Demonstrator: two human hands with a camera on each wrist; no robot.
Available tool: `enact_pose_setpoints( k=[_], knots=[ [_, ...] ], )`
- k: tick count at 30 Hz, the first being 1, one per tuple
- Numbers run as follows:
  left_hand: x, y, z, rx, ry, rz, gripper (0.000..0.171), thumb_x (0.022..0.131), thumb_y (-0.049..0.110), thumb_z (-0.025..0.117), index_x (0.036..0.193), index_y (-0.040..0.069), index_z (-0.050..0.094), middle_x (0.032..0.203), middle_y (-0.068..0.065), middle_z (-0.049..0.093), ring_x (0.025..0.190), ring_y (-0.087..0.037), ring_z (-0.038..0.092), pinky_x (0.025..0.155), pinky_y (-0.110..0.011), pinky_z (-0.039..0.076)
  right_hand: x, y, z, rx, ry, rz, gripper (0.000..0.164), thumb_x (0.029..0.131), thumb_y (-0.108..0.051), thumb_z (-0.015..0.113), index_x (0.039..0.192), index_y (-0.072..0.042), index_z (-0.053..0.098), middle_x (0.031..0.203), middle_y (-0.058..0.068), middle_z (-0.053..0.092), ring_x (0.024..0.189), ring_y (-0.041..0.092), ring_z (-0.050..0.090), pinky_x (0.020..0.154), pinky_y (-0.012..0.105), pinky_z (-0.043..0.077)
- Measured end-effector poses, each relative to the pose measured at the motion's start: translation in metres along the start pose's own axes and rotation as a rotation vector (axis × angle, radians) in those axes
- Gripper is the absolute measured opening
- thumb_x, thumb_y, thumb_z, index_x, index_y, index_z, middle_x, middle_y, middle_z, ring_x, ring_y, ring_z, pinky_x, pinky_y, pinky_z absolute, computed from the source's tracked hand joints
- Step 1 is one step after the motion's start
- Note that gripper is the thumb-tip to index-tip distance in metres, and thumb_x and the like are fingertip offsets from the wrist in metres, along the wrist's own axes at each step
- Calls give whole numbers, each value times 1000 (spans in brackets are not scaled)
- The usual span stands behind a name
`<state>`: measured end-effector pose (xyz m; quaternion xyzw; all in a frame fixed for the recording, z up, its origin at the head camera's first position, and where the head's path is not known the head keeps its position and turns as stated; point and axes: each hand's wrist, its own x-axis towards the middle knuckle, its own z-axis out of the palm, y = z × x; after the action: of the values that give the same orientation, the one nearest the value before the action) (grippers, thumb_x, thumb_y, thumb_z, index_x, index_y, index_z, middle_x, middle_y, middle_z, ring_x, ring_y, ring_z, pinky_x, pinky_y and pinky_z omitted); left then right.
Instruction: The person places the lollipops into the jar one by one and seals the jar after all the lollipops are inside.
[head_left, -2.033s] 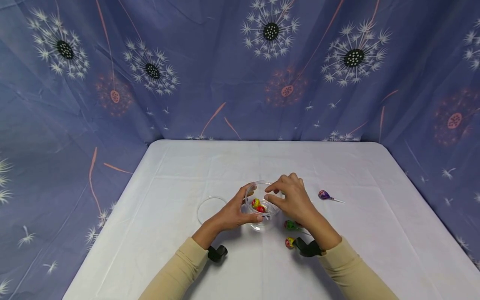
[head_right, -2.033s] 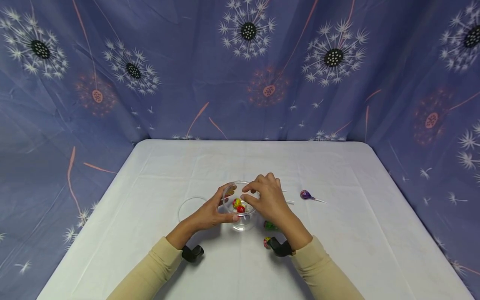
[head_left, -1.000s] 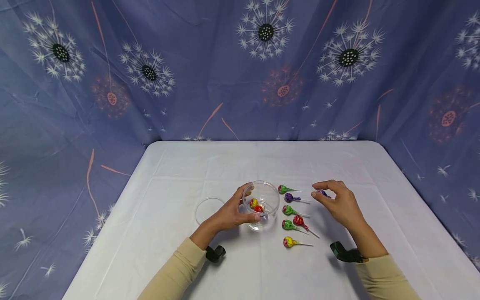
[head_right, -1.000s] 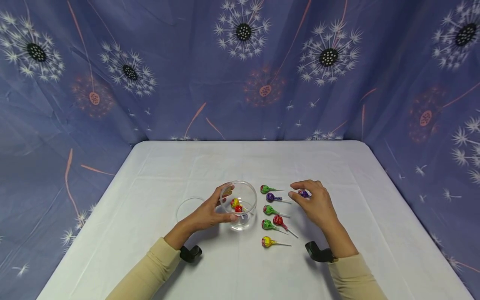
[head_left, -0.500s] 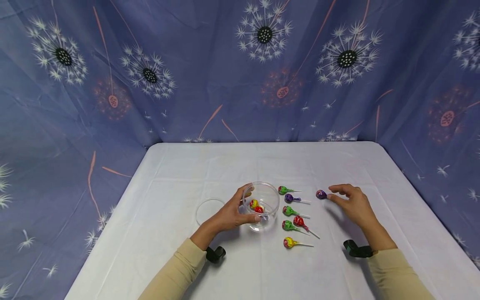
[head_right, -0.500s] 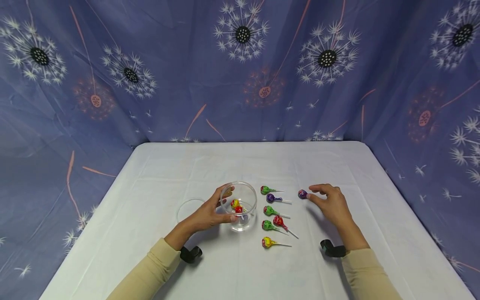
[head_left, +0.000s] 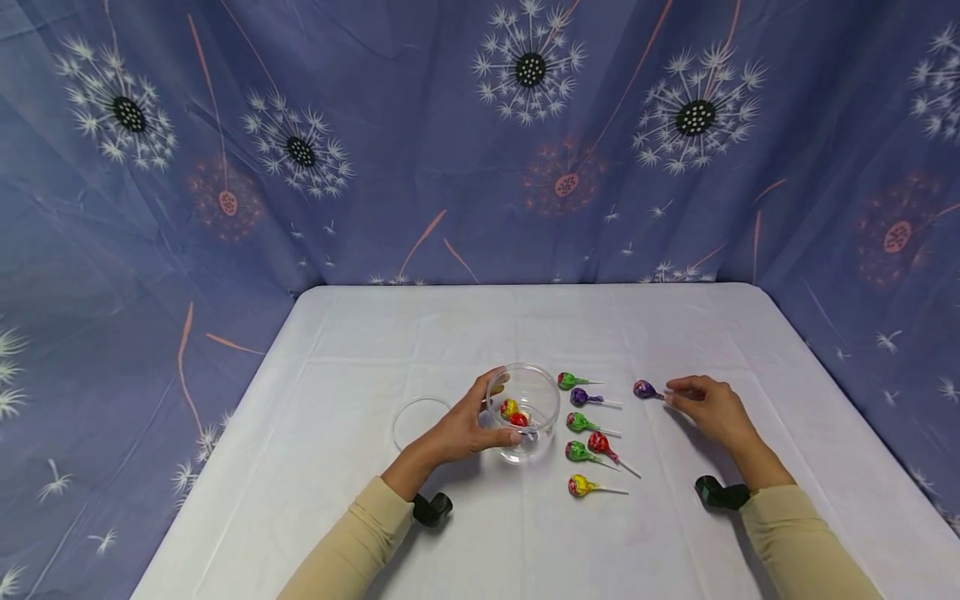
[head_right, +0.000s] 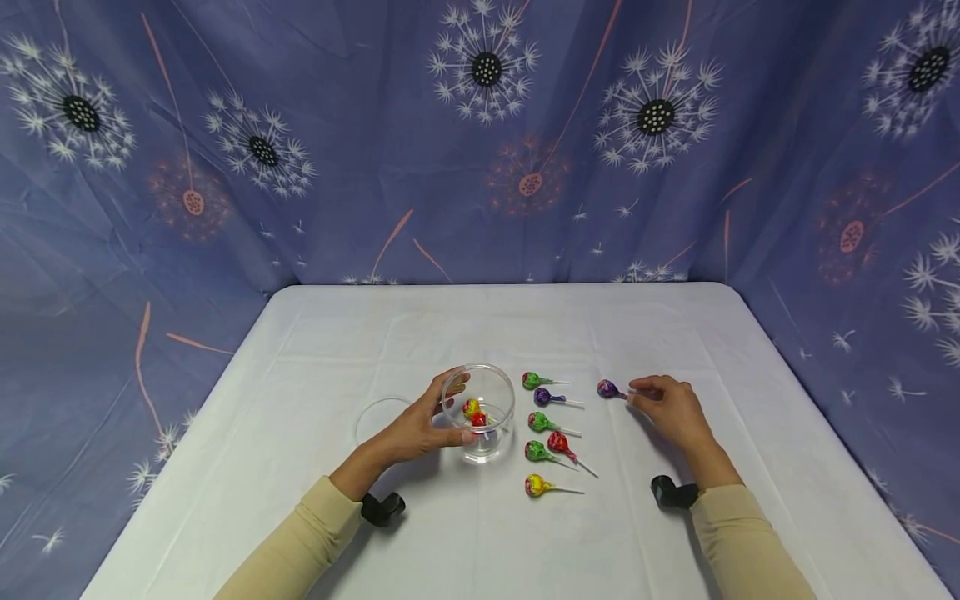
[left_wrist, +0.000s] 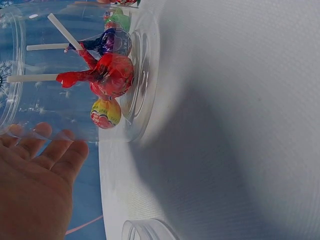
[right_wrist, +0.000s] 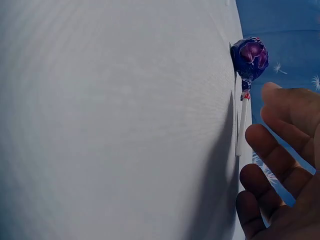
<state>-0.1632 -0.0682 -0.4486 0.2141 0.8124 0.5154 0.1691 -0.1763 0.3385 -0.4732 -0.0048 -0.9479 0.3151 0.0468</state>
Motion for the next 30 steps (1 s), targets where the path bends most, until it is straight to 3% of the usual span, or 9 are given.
enact_pose_setpoints(
  k=[7, 14, 21, 30],
  knots=[
    [0, 0, 0, 4, -4, -6, 98, 74, 45, 77, 147, 39, 13, 153, 1, 29, 141, -26, 31, 115, -46, 29, 3, 6, 5, -2, -10, -6, 27, 85, -17, 68, 108, -2, 68, 108, 24, 66, 96, 36, 61, 73, 32, 43],
    [0, 0, 0, 2, 1, 0, 97, 74, 42, 78, 147, 37, 14, 152, 1, 30, 141, -24, 30, 116, -45, 28, 4, 11, 11, 10, 39, -57, 19, 82, -8, 69, 100, -2, 72, 101, 22, 64, 95, 37, 60, 74, 35, 44],
    [-1, 0, 0, 14, 2, 13, 98, 75, 43, 78, 148, 35, 14, 152, 2, 29, 142, -23, 30, 116, -45, 28, 4, 11, 13, -5, 61, -68, 14, 81, -6, 68, 94, -2, 73, 89, 16, 62, 89, 32, 54, 71, 33, 39],
    [-1, 0, 0, 20, -4, 18, 96, 75, 46, 76, 147, 39, 13, 153, 2, 29, 142, -21, 29, 116, -43, 28, 3, 8, 14, -13, 70, -67, 9, 82, -6, 67, 89, -4, 74, 87, 16, 65, 83, 28, 59, 68, 31, 42]
  ],
)
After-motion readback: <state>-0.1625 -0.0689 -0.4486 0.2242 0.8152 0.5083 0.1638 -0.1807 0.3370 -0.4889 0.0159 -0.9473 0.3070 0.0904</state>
